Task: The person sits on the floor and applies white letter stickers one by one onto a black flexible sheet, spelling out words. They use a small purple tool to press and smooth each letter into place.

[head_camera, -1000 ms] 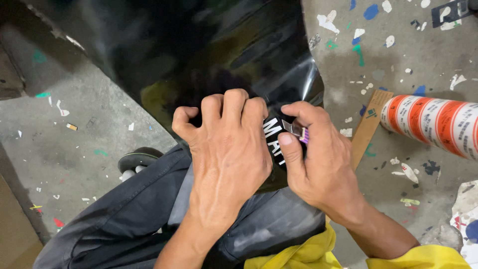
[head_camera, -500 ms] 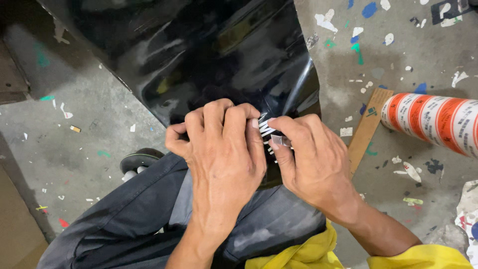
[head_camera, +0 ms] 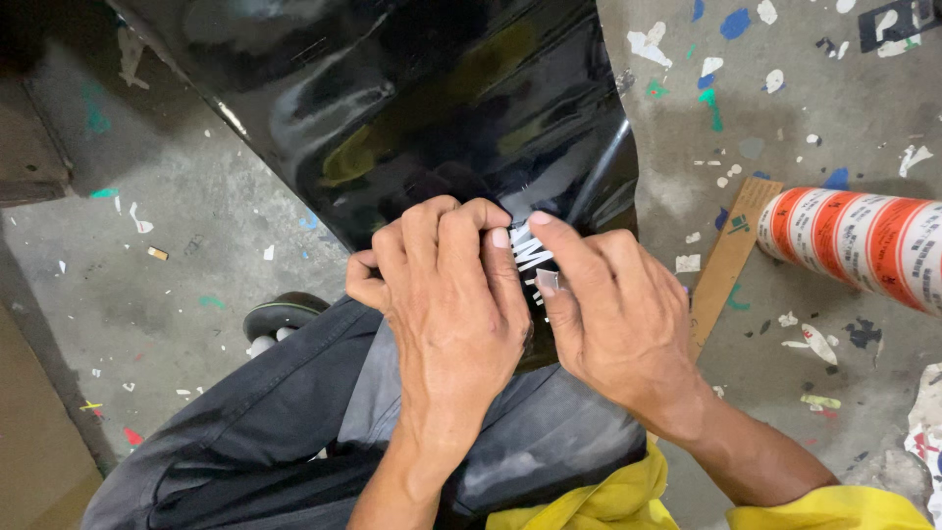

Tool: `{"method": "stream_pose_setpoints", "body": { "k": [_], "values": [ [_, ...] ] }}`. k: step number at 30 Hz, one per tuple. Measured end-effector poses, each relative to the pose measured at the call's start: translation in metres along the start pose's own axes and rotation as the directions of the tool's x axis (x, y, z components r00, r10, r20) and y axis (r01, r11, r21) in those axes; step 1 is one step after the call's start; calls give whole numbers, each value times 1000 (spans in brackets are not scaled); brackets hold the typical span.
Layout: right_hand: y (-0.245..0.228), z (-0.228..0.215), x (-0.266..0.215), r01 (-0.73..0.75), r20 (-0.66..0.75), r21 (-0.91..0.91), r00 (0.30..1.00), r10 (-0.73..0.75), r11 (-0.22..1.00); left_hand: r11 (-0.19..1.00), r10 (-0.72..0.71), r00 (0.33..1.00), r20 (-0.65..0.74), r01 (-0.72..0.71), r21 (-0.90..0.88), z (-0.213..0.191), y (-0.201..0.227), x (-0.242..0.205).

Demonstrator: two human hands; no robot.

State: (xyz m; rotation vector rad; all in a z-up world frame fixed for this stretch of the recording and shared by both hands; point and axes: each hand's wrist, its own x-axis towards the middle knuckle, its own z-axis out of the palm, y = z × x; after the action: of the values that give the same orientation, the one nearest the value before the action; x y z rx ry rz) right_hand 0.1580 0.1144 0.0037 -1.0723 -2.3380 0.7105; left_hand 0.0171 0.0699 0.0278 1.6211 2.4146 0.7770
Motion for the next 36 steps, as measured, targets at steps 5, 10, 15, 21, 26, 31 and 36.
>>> {"method": "stream_pose_setpoints", "body": {
  "k": [5, 10, 15, 21, 26, 31, 36],
  "values": [
    [1, 1, -1, 13, 0, -25, 1000, -13, 1000, 1000, -19, 1000, -14, 19, -22, 2, 2, -1],
    [-1, 0, 0, 2, 4, -29, 1000, -2, 1000, 999, -34, 999, -31, 33, -29, 3, 6, -1],
    [-1, 1, 0, 6, -3, -14, 1000, -6, 1000, 994, -83, 996, -42, 80, -73, 0, 6, 1],
    [0, 2, 0, 29, -5, -35, 1000, -29, 999, 854, -228, 971, -73, 163, -494, -12, -6, -8],
    [3, -1, 1, 28, 34, -37, 999, -27, 999, 484, -490, 845, -214, 59, -873, -26, -46, -38],
    [-1, -6, 4, 11, 18, -8, 1000, -11, 1000, 414, -516, 838, -176, 64, -908, -22, -106, -88],
    [-2, -11, 6, -10, 51, 74, 999, 7, 997, 233, -586, 809, -31, 132, -963, 12, -128, -116]
  ]
}}
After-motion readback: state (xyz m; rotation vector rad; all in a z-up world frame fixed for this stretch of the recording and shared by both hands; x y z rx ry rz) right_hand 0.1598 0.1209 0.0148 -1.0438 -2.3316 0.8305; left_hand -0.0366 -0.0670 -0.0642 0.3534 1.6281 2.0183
